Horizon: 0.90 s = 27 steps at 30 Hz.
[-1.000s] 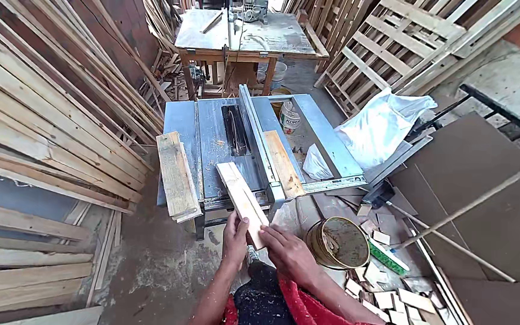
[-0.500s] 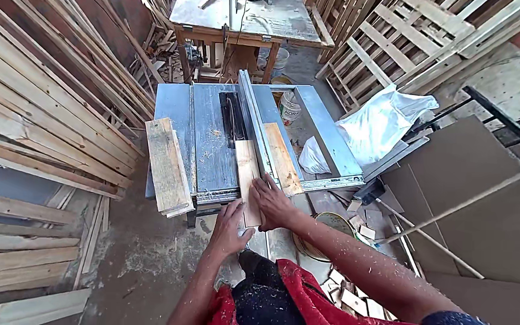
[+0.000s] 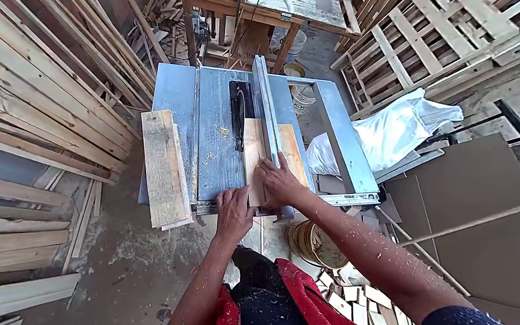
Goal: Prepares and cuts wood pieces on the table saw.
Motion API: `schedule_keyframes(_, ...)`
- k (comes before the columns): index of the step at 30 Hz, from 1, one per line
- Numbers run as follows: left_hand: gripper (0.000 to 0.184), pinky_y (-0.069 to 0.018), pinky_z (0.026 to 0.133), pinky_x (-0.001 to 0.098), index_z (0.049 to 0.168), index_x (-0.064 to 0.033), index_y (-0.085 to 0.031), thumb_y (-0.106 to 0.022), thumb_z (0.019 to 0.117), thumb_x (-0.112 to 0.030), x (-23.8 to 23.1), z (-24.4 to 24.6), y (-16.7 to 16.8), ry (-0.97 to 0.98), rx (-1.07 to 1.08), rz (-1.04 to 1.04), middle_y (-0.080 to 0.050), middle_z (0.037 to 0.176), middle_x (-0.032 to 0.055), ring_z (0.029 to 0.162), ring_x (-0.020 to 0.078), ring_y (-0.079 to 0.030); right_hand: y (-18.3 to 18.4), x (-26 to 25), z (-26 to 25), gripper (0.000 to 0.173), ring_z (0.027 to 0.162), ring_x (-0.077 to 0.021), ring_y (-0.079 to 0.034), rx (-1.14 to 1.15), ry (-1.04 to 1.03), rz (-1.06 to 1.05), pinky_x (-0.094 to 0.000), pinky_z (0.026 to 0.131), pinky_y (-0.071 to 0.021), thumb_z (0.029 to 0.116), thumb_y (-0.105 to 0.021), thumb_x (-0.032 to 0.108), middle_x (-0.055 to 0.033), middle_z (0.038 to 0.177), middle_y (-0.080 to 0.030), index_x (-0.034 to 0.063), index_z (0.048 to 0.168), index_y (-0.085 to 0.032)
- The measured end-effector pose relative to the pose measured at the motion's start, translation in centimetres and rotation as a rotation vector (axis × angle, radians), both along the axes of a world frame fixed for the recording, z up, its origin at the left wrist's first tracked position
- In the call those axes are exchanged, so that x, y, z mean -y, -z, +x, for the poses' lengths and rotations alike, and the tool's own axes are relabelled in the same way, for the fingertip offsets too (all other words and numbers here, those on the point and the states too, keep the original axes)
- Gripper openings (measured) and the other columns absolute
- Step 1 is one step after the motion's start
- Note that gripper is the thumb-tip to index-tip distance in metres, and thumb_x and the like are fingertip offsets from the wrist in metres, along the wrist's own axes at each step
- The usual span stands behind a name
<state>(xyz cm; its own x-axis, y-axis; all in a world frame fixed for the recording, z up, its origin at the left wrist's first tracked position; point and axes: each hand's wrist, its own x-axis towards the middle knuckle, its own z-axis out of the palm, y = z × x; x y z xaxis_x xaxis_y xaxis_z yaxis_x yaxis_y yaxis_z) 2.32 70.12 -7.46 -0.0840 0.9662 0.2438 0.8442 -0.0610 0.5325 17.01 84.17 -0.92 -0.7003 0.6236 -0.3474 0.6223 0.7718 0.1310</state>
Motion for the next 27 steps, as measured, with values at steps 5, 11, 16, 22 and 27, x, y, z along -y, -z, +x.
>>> schedule_keyframes(5, 0.035, -0.0456, 0.104, 0.0482, 0.125, -0.0192, -0.071, -0.069, 0.0954, -0.039, 0.0, 0.2, -0.4, -0.039, 0.094, 0.105, -0.074, 0.115, -0.0049, 0.114, 0.0178, -0.065, -0.2, -5.5, -1.4, 0.131, 0.153, -0.0317, -0.032, -0.03, -0.013, 0.004, -0.0708, 0.122, -0.0007, 0.0468, -0.08, 0.082, -0.0147, 0.157, -0.046, 0.006, 0.149, -0.05)
schedule_keyframes(11, 0.023, -0.0528, 0.093, 0.047, 0.109, -0.0209, -0.076, -0.062, 0.0997, -0.037, 4.7, -2.8, 2.4, 0.006, 0.126, -0.016, -0.076, 0.102, -0.003, 0.1, 0.0182, -0.07, -0.3, -13.3, -3.5, 0.133, 0.152, -0.0306, -0.034, -0.056, -0.012, 0.008, -0.0711, 0.122, -0.002, 0.044, -0.081, 0.083, -0.0126, 0.157, -0.047, 0.008, 0.15, -0.05)
schedule_keyframes(16, 0.018, -0.0593, 0.082, 0.0396, 0.108, -0.0174, -0.076, -0.066, 0.0993, -0.03, 11.3, -3.6, -0.5, -0.032, 0.202, 0.013, -0.077, 0.1, 0.0002, 0.093, 0.0147, -0.072, -0.8, -20.2, -6.0, 0.131, 0.147, -0.0322, -0.042, -0.036, -0.023, -0.01, -0.0723, 0.121, -0.0057, 0.0408, -0.082, 0.082, -0.0135, 0.149, -0.055, 0.0062, 0.144, -0.055)
schedule_keyframes(22, 0.014, -0.0593, 0.078, 0.0319, 0.103, -0.0176, -0.075, -0.068, 0.0988, -0.028, 11.8, -2.9, -2.8, -0.115, 0.166, 0.073, -0.076, 0.097, 0.0003, 0.09, 0.0105, -0.072, -1.6, -29.4, -8.8, 0.109, 0.14, -0.0383, -0.049, -0.059, -0.05, -0.027, -0.0755, 0.119, -0.011, 0.0474, -0.088, 0.069, -0.0162, 0.137, -0.064, 0.0064, 0.133, -0.063)
schedule_keyframes(27, 0.016, -0.0596, 0.081, 0.0343, 0.105, -0.0166, -0.075, -0.063, 0.1008, -0.027, 10.5, -4.2, -7.0, -0.241, 0.077, 0.16, -0.077, 0.101, 0.0025, 0.095, 0.014, -0.073, -1.1, -36.4, -11.5, 0.062, 0.103, -0.0436, -0.068, -0.027, -0.15, 0.068, -0.0695, 0.101, -0.0435, 0.0712, -0.088, 0.05, -0.0209, 0.101, -0.072, 0.0045, 0.109, -0.068)
